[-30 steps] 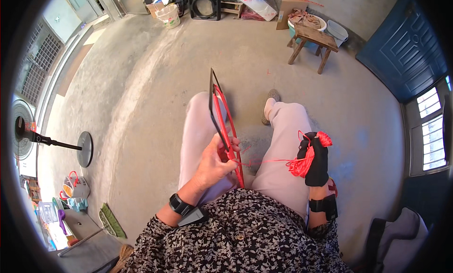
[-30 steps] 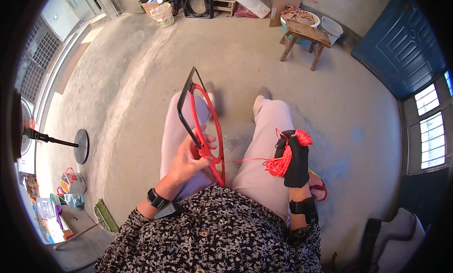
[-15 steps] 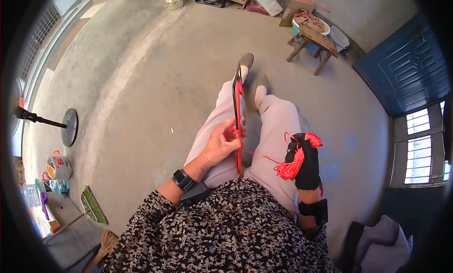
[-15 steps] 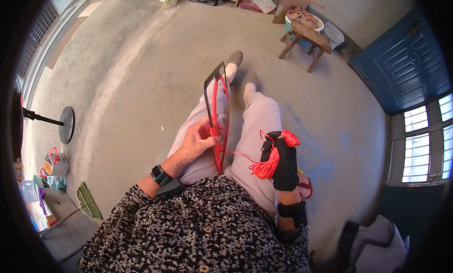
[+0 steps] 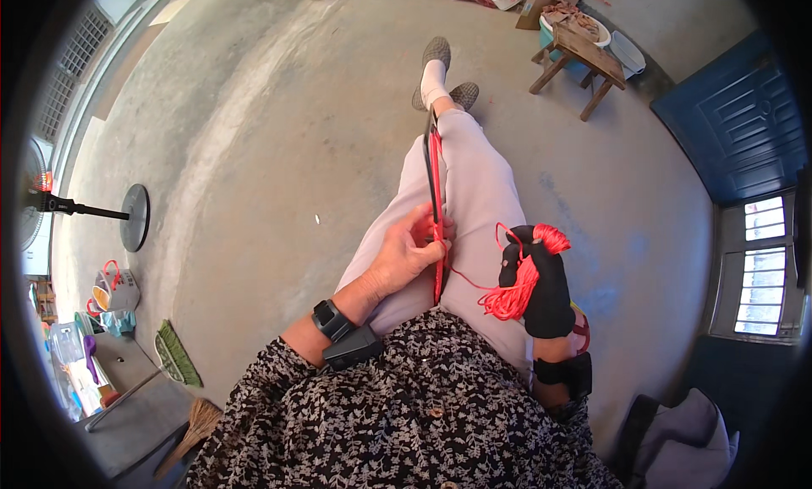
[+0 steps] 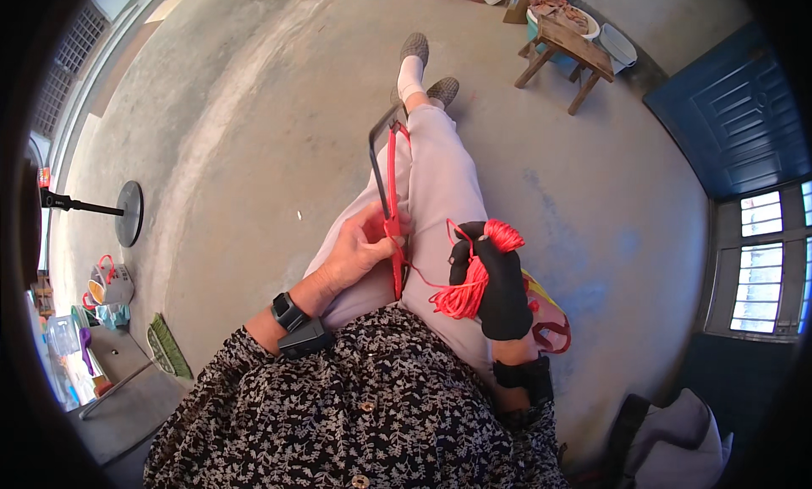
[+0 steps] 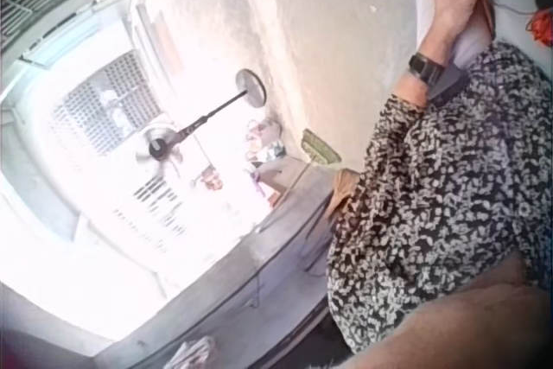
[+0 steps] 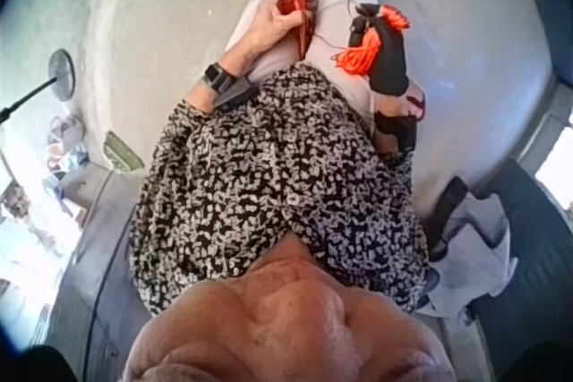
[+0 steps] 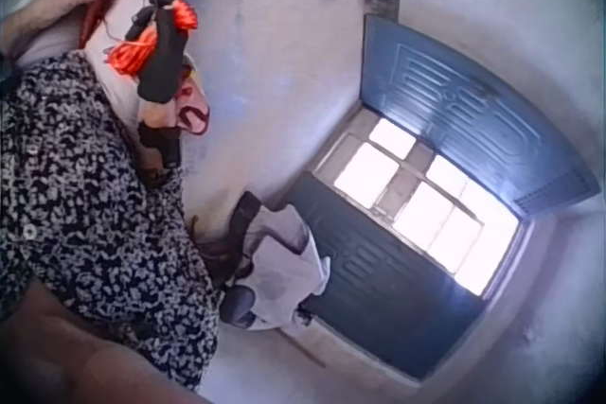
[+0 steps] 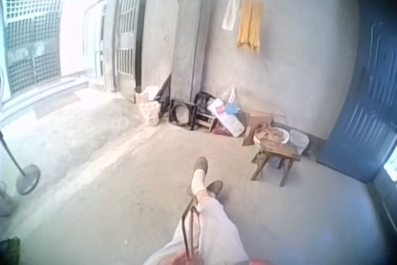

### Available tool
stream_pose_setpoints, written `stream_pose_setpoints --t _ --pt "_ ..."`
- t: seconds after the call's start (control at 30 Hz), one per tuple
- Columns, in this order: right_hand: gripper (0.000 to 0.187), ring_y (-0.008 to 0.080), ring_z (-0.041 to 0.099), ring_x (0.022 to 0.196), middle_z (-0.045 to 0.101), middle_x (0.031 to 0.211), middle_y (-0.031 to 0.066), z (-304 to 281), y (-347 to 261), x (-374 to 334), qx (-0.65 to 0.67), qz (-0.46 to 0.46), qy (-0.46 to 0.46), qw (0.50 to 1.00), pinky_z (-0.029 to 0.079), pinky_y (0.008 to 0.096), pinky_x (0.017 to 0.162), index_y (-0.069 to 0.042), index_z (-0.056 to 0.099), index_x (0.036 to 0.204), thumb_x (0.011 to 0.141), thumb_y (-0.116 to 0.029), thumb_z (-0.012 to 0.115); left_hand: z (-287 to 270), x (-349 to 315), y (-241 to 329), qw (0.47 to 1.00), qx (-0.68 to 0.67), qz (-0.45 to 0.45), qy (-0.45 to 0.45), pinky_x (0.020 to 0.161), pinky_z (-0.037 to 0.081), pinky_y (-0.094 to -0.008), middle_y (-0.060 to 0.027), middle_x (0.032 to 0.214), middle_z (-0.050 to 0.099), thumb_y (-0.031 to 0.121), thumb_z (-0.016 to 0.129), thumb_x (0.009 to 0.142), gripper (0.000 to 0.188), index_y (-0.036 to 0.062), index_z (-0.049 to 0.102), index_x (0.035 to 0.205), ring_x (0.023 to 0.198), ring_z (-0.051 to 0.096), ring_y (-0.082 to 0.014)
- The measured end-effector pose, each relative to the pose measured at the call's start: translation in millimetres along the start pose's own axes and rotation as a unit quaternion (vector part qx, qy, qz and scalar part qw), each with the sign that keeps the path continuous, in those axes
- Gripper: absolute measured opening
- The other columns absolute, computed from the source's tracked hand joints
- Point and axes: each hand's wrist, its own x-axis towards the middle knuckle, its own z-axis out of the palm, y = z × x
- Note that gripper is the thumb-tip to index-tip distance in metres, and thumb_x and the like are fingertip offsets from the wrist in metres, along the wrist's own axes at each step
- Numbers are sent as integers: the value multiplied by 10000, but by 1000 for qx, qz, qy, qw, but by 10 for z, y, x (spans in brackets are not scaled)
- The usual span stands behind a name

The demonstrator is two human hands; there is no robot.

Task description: The person is weaving pink plastic twine around a red and black circular frame to create a net or decorative item.

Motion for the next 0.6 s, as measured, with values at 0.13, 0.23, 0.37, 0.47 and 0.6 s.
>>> stream_pose_setpoints --t 0.13,0.23,0.37,0.47,0.6 --pt "274 163 568 618 598 786 107 -23 -14 68 40 7 -39 998 468 277 561 -8 542 1073 917 -233 518 -12 -74 21 998 20 51 29 792 507 -267 -82 1097 596 158 621 892 494 -25 425 1307 965 579 -125" --pt "296 163 573 626 606 798 108 -243 10 96 49 1 -17 999 475 279 578 -11 540 1090 922 -254 522 -2 -65 85 998 15 -26 59 689 523 -254 -104 1048 620 302 530 955 460 -33 465 1263 902 606 -132" --pt "348 160 588 633 619 815 103 -207 -131 145 -31 -32 -3 999 481 283 583 -16 539 1115 936 -314 513 64 -36 130 978 -16 16 207 504 470 -244 -77 746 618 456 413 974 505 -17 589 1000 574 580 -126" --pt "324 149 604 653 614 811 89 -140 -183 354 -137 -35 8 990 495 297 598 -19 532 1128 894 -230 607 -105 -38 290 956 -76 -152 240 314 266 -244 -25 510 501 532 465 930 534 81 548 657 390 428 -105" --pt "421 190 628 814 628 940 89 -18 -41 740 -302 -166 -7 939 507 323 738 -23 509 1185 809 -100 679 -227 -2 418 930 -314 -165 97 370 319 -226 -19 589 548 563 488 907 517 66 618 853 433 422 -100"
